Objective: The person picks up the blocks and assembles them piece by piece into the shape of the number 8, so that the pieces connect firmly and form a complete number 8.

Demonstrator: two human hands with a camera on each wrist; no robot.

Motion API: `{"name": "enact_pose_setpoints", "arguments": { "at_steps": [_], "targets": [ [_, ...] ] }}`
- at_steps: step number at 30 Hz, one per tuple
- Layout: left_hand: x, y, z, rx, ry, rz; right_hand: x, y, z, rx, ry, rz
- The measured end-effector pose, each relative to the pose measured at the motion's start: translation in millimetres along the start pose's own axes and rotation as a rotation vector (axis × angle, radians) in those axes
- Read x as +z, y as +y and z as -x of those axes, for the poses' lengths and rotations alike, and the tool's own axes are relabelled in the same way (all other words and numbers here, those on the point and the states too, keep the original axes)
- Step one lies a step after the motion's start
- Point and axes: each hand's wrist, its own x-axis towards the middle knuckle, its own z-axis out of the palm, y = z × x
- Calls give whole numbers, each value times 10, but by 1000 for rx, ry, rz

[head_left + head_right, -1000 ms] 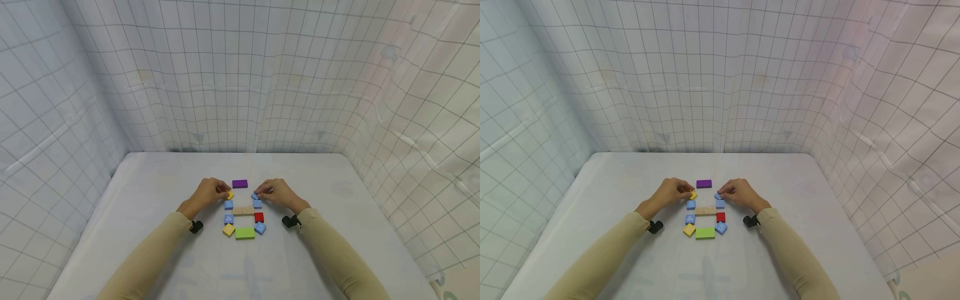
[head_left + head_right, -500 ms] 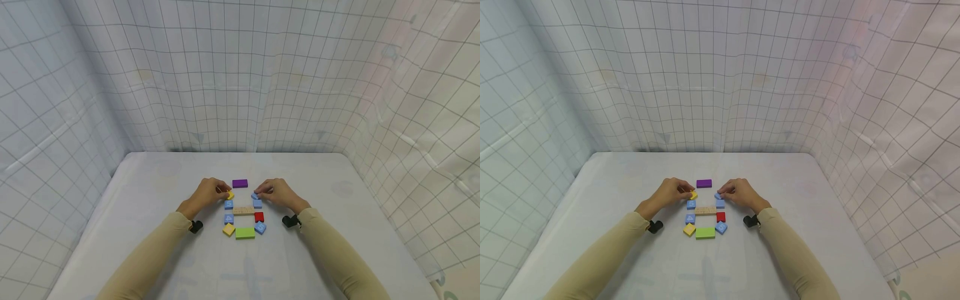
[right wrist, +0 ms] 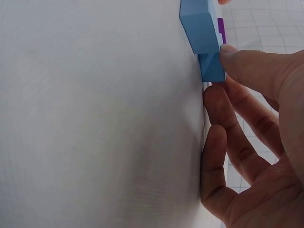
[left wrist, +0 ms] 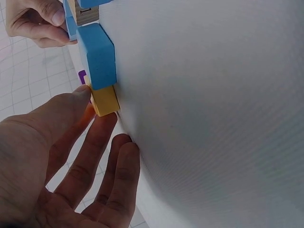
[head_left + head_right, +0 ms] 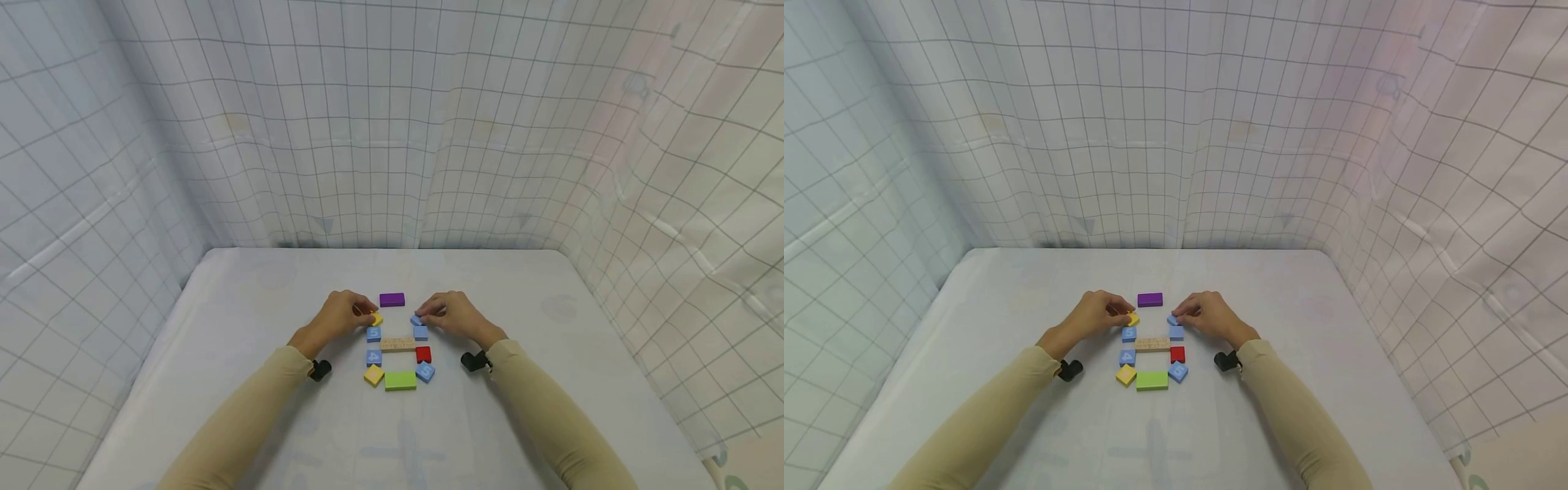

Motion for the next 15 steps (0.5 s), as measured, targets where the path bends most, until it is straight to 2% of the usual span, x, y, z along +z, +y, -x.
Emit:
{"name": "enact_pose_setpoints", "arguments": {
  "at_steps": [3, 8, 13, 15],
  "targets": [
    [49, -114, -65, 35, 6, -2, -6, 6, -6, -1, -1, 3],
    [223, -452, -276, 89, 33, -13, -10, 11, -2, 0, -6, -10],
    [229, -477, -285, 86, 23, -14, -3, 17, -1, -5, -10, -8],
    [198, -432, -263, 70, 10, -5, 4, 27, -6, -3, -10, -4]
  ]
}}
